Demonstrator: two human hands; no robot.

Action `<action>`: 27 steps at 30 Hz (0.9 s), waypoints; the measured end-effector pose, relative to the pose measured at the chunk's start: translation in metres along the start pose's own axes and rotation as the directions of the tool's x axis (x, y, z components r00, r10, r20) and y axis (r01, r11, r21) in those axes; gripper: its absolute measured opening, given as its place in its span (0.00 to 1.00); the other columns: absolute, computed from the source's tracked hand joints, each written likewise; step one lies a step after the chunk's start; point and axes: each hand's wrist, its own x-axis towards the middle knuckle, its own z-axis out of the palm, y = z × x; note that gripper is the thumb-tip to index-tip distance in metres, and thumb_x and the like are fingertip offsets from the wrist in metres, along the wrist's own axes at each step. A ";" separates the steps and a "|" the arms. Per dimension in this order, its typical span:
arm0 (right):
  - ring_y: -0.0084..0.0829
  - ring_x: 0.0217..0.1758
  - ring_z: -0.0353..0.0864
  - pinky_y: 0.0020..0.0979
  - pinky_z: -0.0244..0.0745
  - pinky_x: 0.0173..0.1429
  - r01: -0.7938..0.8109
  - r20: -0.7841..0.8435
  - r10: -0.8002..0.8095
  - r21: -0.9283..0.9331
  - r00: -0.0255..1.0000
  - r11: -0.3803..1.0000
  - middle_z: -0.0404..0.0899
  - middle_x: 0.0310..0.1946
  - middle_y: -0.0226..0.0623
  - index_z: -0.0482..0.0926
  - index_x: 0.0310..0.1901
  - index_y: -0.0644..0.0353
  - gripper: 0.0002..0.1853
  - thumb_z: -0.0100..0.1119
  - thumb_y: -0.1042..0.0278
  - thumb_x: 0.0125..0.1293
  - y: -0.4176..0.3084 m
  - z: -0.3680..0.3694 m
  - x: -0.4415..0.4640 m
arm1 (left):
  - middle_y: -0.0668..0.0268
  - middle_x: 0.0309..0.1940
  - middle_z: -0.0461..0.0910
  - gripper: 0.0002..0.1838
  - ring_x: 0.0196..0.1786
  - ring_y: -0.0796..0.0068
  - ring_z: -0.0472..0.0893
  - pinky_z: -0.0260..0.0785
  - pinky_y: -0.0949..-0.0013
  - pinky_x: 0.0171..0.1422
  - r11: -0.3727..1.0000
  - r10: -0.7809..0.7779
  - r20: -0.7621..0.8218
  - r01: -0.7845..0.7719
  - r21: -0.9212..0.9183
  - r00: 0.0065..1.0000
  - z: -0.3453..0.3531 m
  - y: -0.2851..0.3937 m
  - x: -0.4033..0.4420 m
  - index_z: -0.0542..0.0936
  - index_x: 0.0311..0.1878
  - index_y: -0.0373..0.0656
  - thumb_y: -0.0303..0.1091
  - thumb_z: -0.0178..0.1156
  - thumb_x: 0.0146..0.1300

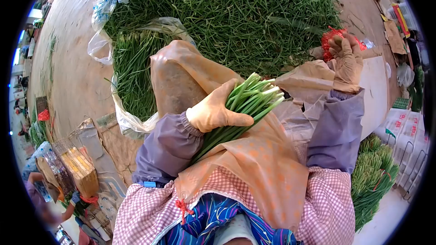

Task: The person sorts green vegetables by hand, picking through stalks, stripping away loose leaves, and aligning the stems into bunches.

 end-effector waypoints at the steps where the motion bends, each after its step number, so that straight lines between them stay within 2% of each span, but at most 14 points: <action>1: 0.29 0.50 0.81 0.29 0.73 0.52 0.052 0.065 -0.042 -0.163 0.997 0.985 0.81 0.47 0.38 0.73 0.59 0.58 0.23 0.52 0.49 0.72 -0.015 0.011 -0.002 | 0.61 0.52 0.75 0.42 0.56 0.74 0.73 0.65 0.68 0.64 1.000 0.008 -0.003 -0.008 0.014 1.000 0.000 -0.001 0.000 0.65 0.63 0.33 0.34 0.77 0.47; 3: 0.33 0.68 0.69 0.33 0.67 0.63 0.125 0.365 -0.112 -0.011 0.924 0.992 0.71 0.64 0.45 0.64 0.69 0.58 0.31 0.41 0.42 0.75 -0.033 0.040 -0.014 | 0.61 0.50 0.76 0.41 0.54 0.73 0.75 0.67 0.68 0.62 0.996 0.003 0.004 -0.004 0.086 1.000 -0.002 -0.002 0.002 0.66 0.62 0.33 0.36 0.77 0.47; 4: 0.32 0.68 0.68 0.34 0.65 0.65 0.209 0.521 -0.172 -0.013 0.836 0.978 0.71 0.63 0.44 0.66 0.68 0.57 0.27 0.41 0.51 0.76 -0.035 0.056 -0.023 | 0.60 0.50 0.77 0.41 0.54 0.73 0.75 0.67 0.68 0.61 0.996 -0.007 -0.007 0.008 0.092 1.000 -0.001 0.001 0.001 0.66 0.61 0.32 0.37 0.77 0.47; 6: 0.34 0.70 0.65 0.35 0.60 0.70 0.218 0.809 -0.071 -0.072 0.584 0.973 0.69 0.66 0.43 0.64 0.70 0.56 0.26 0.45 0.58 0.74 -0.034 0.090 -0.061 | 0.60 0.49 0.77 0.40 0.53 0.73 0.76 0.68 0.68 0.61 0.991 0.000 -0.028 0.004 0.137 1.000 0.001 0.001 0.000 0.67 0.60 0.32 0.38 0.77 0.47; 8: 0.36 0.70 0.65 0.37 0.57 0.73 0.599 0.950 -0.048 -0.156 0.309 0.785 0.69 0.66 0.41 0.63 0.71 0.58 0.29 0.51 0.54 0.73 -0.007 0.105 -0.101 | 0.59 0.48 0.78 0.40 0.53 0.72 0.76 0.69 0.68 0.60 0.977 0.038 -0.042 -0.028 0.213 0.998 -0.002 -0.003 0.001 0.67 0.60 0.32 0.40 0.77 0.47; 9: 0.32 0.66 0.69 0.35 0.62 0.70 0.517 0.915 -0.082 -0.148 0.395 0.843 0.73 0.62 0.41 0.65 0.69 0.59 0.28 0.52 0.53 0.73 -0.004 0.107 -0.104 | 0.60 0.50 0.77 0.40 0.54 0.73 0.76 0.68 0.68 0.61 0.974 0.018 -0.050 -0.006 0.227 0.999 -0.003 -0.003 -0.001 0.67 0.61 0.32 0.38 0.77 0.47; 11: 0.30 0.63 0.71 0.34 0.64 0.68 0.070 0.724 -0.021 -0.038 0.690 0.997 0.75 0.58 0.39 0.68 0.67 0.59 0.27 0.52 0.53 0.73 -0.003 0.103 -0.095 | 0.62 0.53 0.76 0.41 0.56 0.74 0.74 0.67 0.68 0.63 0.969 -0.029 -0.083 0.048 0.241 0.996 -0.006 -0.001 -0.007 0.67 0.63 0.34 0.35 0.76 0.47; 13: 0.28 0.59 0.74 0.32 0.71 0.62 -0.177 0.549 0.126 0.040 0.826 0.983 0.78 0.55 0.37 0.72 0.63 0.61 0.23 0.53 0.57 0.73 -0.022 0.104 -0.100 | 0.60 0.51 0.77 0.42 0.54 0.73 0.76 0.67 0.68 0.62 0.960 -0.030 -0.116 0.061 0.273 0.993 -0.002 0.002 -0.011 0.66 0.64 0.33 0.37 0.76 0.48; 17: 0.31 0.53 0.78 0.32 0.72 0.58 0.119 0.798 0.319 -0.434 0.512 0.893 0.81 0.46 0.37 0.78 0.53 0.64 0.21 0.60 0.55 0.68 -0.047 0.112 -0.082 | 0.56 0.48 0.79 0.42 0.53 0.68 0.78 0.69 0.66 0.61 0.916 -0.017 -0.134 0.069 0.394 0.991 0.005 0.003 -0.007 0.66 0.64 0.34 0.39 0.74 0.48; 18: 0.34 0.45 0.80 0.32 0.74 0.50 0.490 0.899 0.179 -0.374 0.399 0.788 0.81 0.40 0.38 0.79 0.49 0.64 0.18 0.62 0.60 0.65 -0.046 0.123 -0.079 | 0.53 0.48 0.80 0.41 0.53 0.65 0.79 0.70 0.65 0.60 0.904 0.020 -0.123 0.035 0.427 0.992 0.005 -0.002 -0.005 0.67 0.62 0.33 0.40 0.74 0.47; 19: 0.35 0.39 0.80 0.31 0.75 0.46 0.562 0.907 0.281 -0.416 0.313 0.715 0.80 0.37 0.42 0.80 0.45 0.64 0.15 0.63 0.62 0.63 -0.045 0.130 -0.079 | 0.51 0.47 0.80 0.40 0.53 0.63 0.80 0.70 0.64 0.60 0.888 0.056 -0.115 0.003 0.459 0.992 0.004 -0.005 -0.004 0.68 0.61 0.33 0.41 0.73 0.47; 21: 0.36 0.38 0.80 0.30 0.75 0.45 0.486 0.906 0.361 -0.424 0.221 0.764 0.80 0.36 0.43 0.80 0.40 0.63 0.10 0.62 0.65 0.63 -0.034 0.139 -0.078 | 0.51 0.47 0.80 0.41 0.53 0.63 0.80 0.71 0.64 0.60 0.888 0.060 -0.120 0.002 0.461 0.991 0.005 -0.003 -0.007 0.67 0.62 0.33 0.40 0.72 0.46; 24: 0.35 0.38 0.81 0.31 0.76 0.47 0.530 0.966 0.205 -0.258 0.158 0.808 0.81 0.35 0.42 0.80 0.37 0.63 0.09 0.62 0.66 0.64 -0.026 0.144 -0.074 | 0.53 0.47 0.80 0.41 0.53 0.64 0.80 0.71 0.65 0.60 0.924 0.078 -0.119 -0.027 0.380 0.990 0.003 -0.004 -0.008 0.66 0.63 0.32 0.40 0.73 0.47; 27: 0.33 0.37 0.82 0.33 0.78 0.44 0.203 0.731 0.017 -0.211 0.682 0.956 0.83 0.33 0.37 0.82 0.33 0.62 0.09 0.64 0.65 0.63 -0.030 0.130 -0.057 | 0.55 0.48 0.80 0.42 0.52 0.67 0.79 0.70 0.67 0.60 0.956 0.033 -0.121 0.004 0.292 0.992 0.000 0.000 -0.010 0.66 0.63 0.32 0.40 0.74 0.47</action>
